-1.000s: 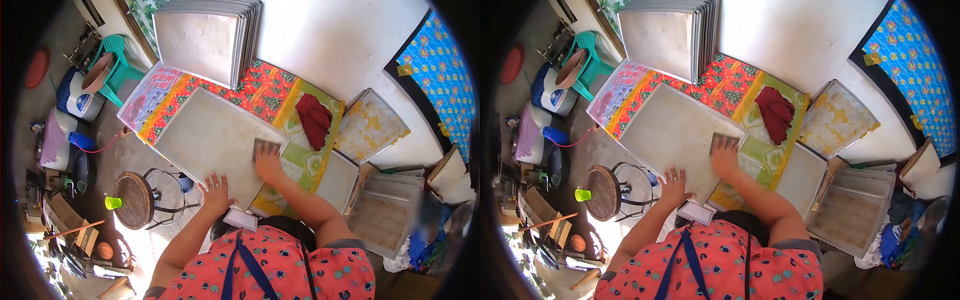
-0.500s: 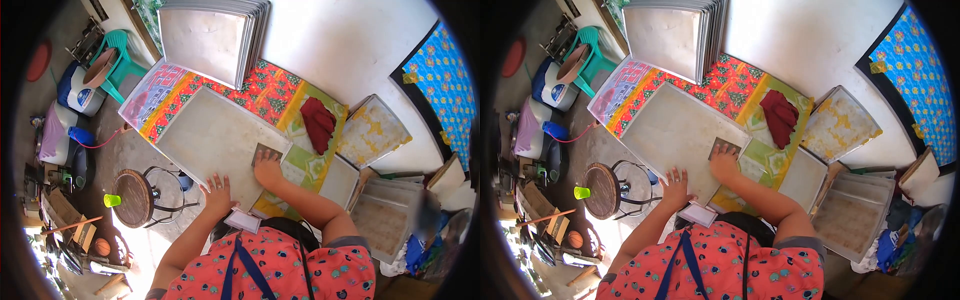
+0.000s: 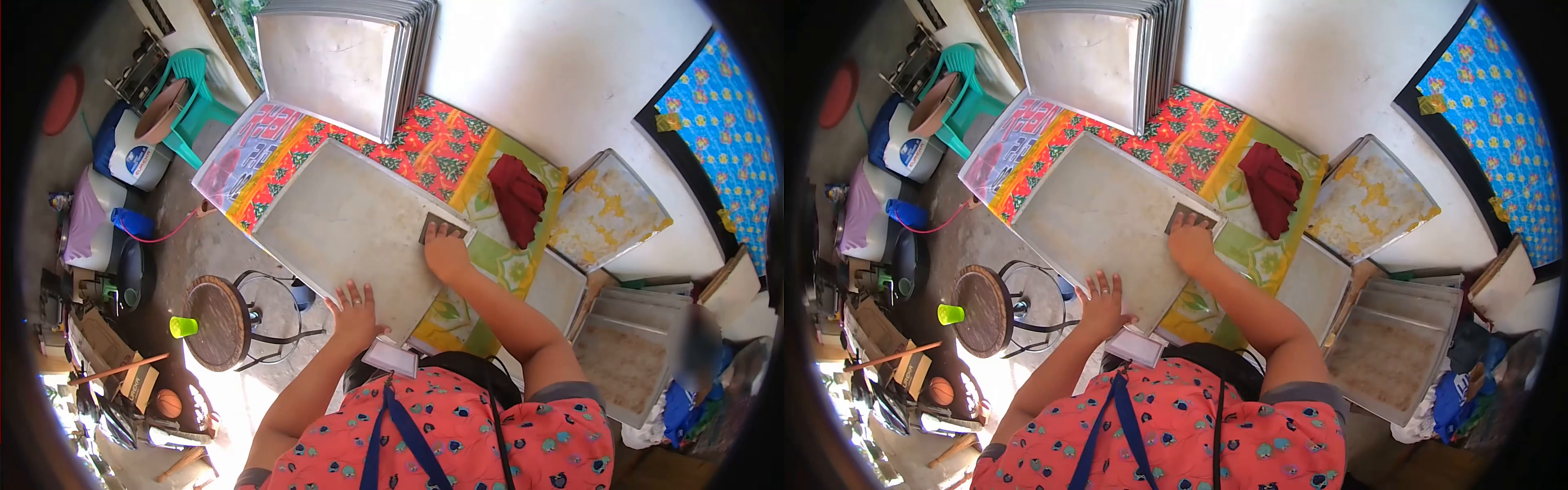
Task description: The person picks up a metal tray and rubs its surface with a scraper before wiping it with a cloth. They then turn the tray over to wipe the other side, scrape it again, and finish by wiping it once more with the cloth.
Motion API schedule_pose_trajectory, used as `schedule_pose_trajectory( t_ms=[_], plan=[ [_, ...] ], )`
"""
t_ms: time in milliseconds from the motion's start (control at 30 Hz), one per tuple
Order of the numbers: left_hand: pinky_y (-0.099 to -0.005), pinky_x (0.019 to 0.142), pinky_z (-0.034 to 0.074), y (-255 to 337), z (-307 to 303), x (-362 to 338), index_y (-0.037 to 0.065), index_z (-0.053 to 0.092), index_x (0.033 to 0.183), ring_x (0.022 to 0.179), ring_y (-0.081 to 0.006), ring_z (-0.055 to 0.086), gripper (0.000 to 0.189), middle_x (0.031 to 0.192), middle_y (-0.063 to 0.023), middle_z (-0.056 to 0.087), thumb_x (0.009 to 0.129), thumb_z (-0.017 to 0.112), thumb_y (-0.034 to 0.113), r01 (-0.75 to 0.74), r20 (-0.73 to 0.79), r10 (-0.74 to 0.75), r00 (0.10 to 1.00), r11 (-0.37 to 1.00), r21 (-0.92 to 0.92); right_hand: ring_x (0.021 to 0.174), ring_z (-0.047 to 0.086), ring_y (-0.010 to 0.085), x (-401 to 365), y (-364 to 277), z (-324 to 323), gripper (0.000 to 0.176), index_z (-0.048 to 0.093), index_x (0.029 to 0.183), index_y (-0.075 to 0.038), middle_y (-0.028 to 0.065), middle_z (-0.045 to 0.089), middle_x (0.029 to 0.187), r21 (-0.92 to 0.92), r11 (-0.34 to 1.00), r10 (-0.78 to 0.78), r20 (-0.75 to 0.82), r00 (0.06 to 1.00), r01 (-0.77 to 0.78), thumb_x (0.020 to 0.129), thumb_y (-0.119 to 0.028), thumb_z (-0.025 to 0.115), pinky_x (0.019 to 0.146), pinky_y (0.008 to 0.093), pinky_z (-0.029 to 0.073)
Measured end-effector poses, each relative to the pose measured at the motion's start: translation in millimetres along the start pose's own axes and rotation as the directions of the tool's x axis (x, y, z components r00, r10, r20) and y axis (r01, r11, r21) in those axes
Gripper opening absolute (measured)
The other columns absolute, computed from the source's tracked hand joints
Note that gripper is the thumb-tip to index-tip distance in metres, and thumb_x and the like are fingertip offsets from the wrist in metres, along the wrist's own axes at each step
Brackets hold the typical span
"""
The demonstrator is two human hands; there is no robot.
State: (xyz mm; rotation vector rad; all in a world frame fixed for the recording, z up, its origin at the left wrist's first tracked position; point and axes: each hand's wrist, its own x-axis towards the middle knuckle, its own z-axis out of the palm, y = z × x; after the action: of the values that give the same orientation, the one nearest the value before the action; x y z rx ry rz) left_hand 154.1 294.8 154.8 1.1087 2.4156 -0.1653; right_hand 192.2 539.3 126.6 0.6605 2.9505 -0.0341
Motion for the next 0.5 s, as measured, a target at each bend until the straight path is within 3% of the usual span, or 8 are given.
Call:
schedule_pose_trajectory(
  t_ms=[267,467,500],
  plan=[
    [-0.0752,0.095,0.014,-3,6,-2,0.002,0.013,0.145,0.13,-0.0575,0.017,0.11,0.145,-0.0358,0.011,0.068,0.069,0.058,-0.016,-0.049,0.016,0.999,1.0,0.007,0.111,0.046,0.0571,-21,-20,10,0.053,0.037,0.133,0.008,0.0351,0.038,0.133,0.006,1.0,0.029,-0.047,0.998,-0.029,0.087,-0.017,0.044,0.087,0.0643,0.041],
    [-0.0742,0.097,0.011,1,-1,-2,0.002,0.017,0.144,0.131,-0.0561,0.017,0.107,0.145,-0.0339,0.015,0.068,0.071,0.054,-0.006,-0.055,0.004,0.998,0.999,-0.041,0.114,0.042,0.0591,-70,-66,8,0.054,0.034,0.134,0.009,0.0356,0.036,0.134,0.023,0.994,-0.112,0.148,0.983,0.11,0.088,-0.017,0.043,0.09,0.0646,0.039],
    [-0.0742,0.097,0.011,0,0,-4,0.002,0.017,0.144,0.131,-0.056,0.017,0.107,0.145,-0.0339,0.015,0.068,0.07,0.054,-0.006,-0.054,0.004,0.999,0.999,-0.04,0.113,0.042,0.0591,-61,-55,10,0.054,0.034,0.134,0.009,0.0355,0.037,0.134,0.028,0.997,-0.069,0.08,0.994,0.067,0.088,-0.017,0.042,0.09,0.0642,0.039]
  ],
)
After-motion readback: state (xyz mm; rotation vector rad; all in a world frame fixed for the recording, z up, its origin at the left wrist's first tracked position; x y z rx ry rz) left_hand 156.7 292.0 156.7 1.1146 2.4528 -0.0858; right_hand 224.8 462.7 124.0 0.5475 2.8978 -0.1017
